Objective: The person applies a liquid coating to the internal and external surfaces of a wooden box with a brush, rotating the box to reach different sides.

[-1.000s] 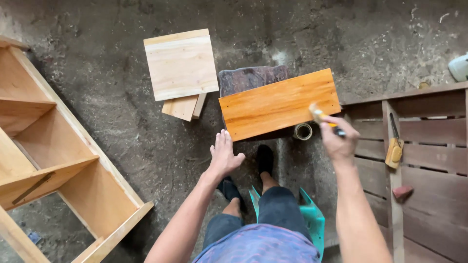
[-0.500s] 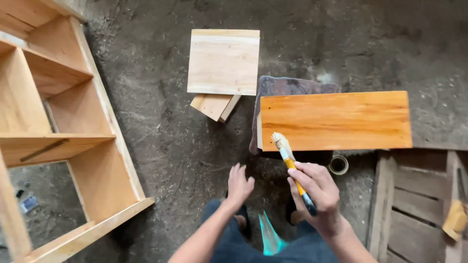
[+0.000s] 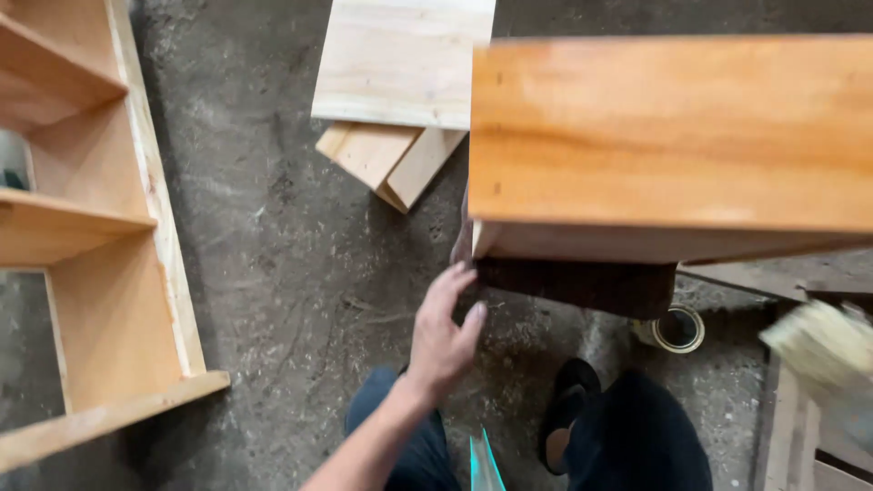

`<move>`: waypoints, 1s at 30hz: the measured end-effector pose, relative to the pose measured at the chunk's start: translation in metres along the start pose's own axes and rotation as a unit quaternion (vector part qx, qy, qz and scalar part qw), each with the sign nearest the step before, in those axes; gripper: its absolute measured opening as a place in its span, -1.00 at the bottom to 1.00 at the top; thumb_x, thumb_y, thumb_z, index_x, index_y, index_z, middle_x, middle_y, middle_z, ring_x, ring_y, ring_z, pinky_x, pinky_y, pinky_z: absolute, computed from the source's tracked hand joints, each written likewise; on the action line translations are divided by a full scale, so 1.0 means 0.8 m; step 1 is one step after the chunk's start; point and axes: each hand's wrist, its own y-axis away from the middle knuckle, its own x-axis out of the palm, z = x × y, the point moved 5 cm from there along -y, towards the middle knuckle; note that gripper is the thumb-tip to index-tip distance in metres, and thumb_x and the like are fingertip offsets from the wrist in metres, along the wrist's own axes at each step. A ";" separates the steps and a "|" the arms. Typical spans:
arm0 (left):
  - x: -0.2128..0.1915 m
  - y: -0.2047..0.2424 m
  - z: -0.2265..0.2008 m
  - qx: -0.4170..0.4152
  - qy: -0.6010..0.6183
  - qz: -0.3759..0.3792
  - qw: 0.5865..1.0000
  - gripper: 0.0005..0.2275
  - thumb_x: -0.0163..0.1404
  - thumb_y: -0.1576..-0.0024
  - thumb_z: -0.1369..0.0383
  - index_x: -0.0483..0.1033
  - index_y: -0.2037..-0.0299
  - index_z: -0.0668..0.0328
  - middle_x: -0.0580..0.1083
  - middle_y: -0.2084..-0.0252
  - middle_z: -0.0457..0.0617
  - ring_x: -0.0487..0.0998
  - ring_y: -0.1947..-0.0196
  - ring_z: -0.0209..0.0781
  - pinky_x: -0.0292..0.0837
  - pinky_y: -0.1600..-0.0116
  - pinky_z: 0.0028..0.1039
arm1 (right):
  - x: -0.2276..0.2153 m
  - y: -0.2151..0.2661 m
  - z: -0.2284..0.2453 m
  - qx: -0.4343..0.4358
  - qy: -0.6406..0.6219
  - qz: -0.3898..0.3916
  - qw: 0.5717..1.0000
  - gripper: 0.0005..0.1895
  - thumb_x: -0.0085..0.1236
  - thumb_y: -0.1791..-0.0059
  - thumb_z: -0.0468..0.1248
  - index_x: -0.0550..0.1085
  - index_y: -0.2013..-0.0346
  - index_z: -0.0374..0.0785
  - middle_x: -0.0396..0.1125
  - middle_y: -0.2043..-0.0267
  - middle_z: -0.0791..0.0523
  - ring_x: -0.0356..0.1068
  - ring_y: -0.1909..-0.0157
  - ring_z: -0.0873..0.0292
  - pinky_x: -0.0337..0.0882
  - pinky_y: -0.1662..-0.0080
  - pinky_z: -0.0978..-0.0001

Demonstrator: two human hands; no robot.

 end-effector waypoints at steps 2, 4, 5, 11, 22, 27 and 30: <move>0.009 0.003 -0.002 -0.109 0.158 -0.017 0.981 -0.61 0.09 -0.12 0.41 0.46 -0.17 0.29 0.51 -0.19 0.22 0.53 -0.21 0.09 0.42 -0.29 -0.28 | 0.021 0.029 0.039 -0.043 -0.057 -0.010 0.997 -0.77 0.26 -0.02 -0.35 0.49 0.05 -0.29 0.45 -0.04 -0.04 0.48 -0.01 0.07 0.46 -0.10 0.34; 0.009 0.030 -0.031 -0.147 0.225 -0.045 0.962 -0.61 0.07 -0.12 0.40 0.46 -0.17 0.28 0.56 -0.12 0.19 0.59 -0.15 0.02 0.46 -0.25 -0.32 | 0.045 0.047 0.089 -0.102 -0.119 -0.023 0.987 -0.83 0.25 -0.08 -0.36 0.49 0.06 -0.30 0.45 -0.03 -0.02 0.48 0.02 0.11 0.46 -0.08 0.39; 0.006 0.050 -0.051 -0.138 0.215 -0.067 0.965 -0.62 0.07 -0.11 0.41 0.47 -0.16 0.29 0.57 -0.09 0.18 0.59 -0.13 0.00 0.46 -0.25 -0.32 | 0.056 0.051 0.114 -0.134 -0.148 -0.032 0.979 -0.86 0.24 -0.10 -0.36 0.49 0.06 -0.30 0.46 -0.02 0.00 0.48 0.03 0.13 0.47 -0.07 0.41; -0.009 0.232 -0.175 0.005 0.072 -0.151 0.986 -0.64 0.08 -0.11 0.46 0.47 -0.13 0.41 0.51 -0.17 0.24 0.55 -0.21 0.08 0.38 -0.33 -0.27 | 0.000 0.175 0.191 -0.099 -0.216 -0.071 0.969 -0.86 0.18 -0.07 -0.44 0.46 0.08 -0.36 0.45 0.01 -0.05 0.51 0.02 0.11 0.51 -0.08 0.35; -0.019 0.302 -0.211 0.070 0.017 -0.173 0.982 -0.67 0.10 -0.11 0.44 0.49 -0.09 0.37 0.52 -0.15 0.23 0.54 -0.21 0.16 0.36 -0.36 -0.14 | -0.076 0.218 -0.042 0.016 -0.069 -0.146 0.987 -0.90 0.24 -0.20 -0.43 0.54 0.03 -0.45 0.47 0.09 0.04 0.44 0.10 0.27 0.46 -0.05 0.48; -0.042 0.177 -0.241 0.305 -0.222 -0.138 0.916 -0.68 0.23 -0.12 0.43 0.51 -0.06 0.25 0.51 -0.12 0.17 0.51 -0.15 0.15 0.22 -0.41 0.01 | -0.061 0.226 -0.240 0.142 -0.052 -0.091 0.984 -0.89 0.33 -0.10 -0.36 0.60 0.15 -0.37 0.49 0.19 0.10 0.43 0.16 0.33 0.44 0.00 0.47; -0.038 0.056 -0.249 0.395 -0.327 -0.131 0.848 -0.62 0.25 -0.25 0.24 0.50 -0.16 0.29 0.46 -0.10 0.20 0.40 -0.22 0.16 0.06 -0.45 0.16 | -0.030 0.224 -0.316 0.225 -0.004 -0.057 0.973 -0.83 0.37 -0.04 -0.28 0.63 0.13 -0.28 0.49 0.29 0.07 0.42 0.27 0.29 0.43 0.15 0.43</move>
